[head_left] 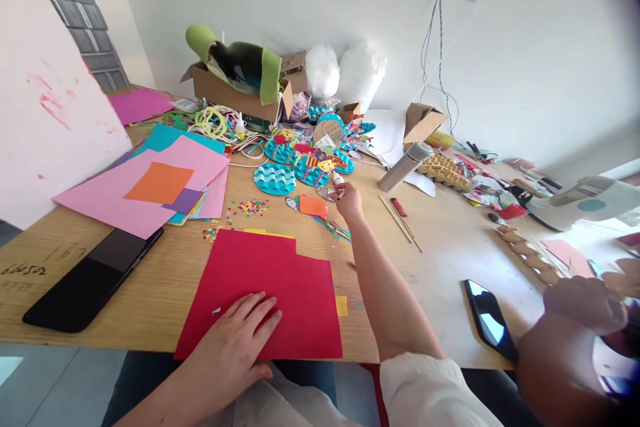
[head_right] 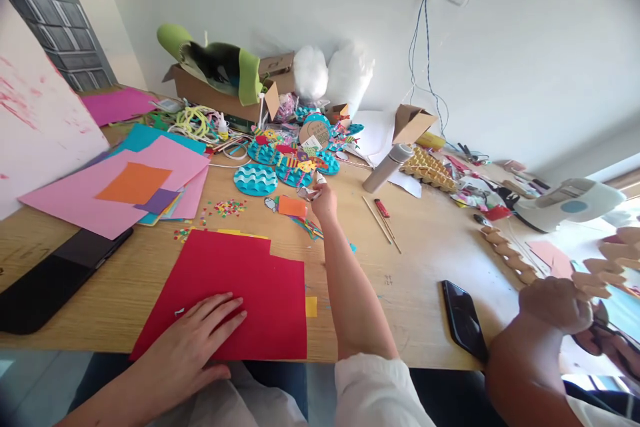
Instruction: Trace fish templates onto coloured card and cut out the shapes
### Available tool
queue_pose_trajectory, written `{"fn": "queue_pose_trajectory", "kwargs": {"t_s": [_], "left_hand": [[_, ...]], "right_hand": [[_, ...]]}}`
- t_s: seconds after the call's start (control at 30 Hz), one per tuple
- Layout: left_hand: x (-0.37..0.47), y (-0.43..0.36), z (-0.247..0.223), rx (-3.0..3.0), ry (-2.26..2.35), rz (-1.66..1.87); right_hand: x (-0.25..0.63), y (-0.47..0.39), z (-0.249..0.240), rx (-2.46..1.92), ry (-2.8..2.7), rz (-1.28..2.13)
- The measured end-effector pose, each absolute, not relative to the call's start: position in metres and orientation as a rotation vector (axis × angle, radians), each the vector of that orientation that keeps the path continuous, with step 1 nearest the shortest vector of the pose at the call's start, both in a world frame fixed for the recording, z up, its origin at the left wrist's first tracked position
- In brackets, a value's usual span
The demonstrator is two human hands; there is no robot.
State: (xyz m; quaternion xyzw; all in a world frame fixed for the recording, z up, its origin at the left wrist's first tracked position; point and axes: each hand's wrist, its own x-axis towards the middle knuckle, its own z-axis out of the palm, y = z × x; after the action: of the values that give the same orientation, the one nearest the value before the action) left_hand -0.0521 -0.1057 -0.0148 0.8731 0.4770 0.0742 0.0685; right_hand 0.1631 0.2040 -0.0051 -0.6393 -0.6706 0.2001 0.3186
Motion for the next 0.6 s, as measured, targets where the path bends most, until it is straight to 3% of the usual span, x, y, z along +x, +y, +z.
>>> {"fn": "queue_pose_trajectory", "kwargs": {"t_s": [0.17, 0.43, 0.6], "left_hand": [[-0.055, -0.106, -0.021, 2.61, 1.448, 0.343], [-0.058, -0.109, -0.03, 2.554, 1.443, 0.692], [-0.049, -0.109, -0.029, 2.563, 1.482, 0.764]], "right_hand": [[0.177, 0.21, 0.011, -1.75, -1.824, 0.435], [0.222, 0.07, 0.007, -1.515, -2.298, 0.437], [0.233, 0.025, -0.01, -1.36, -2.688, 0.059]]}}
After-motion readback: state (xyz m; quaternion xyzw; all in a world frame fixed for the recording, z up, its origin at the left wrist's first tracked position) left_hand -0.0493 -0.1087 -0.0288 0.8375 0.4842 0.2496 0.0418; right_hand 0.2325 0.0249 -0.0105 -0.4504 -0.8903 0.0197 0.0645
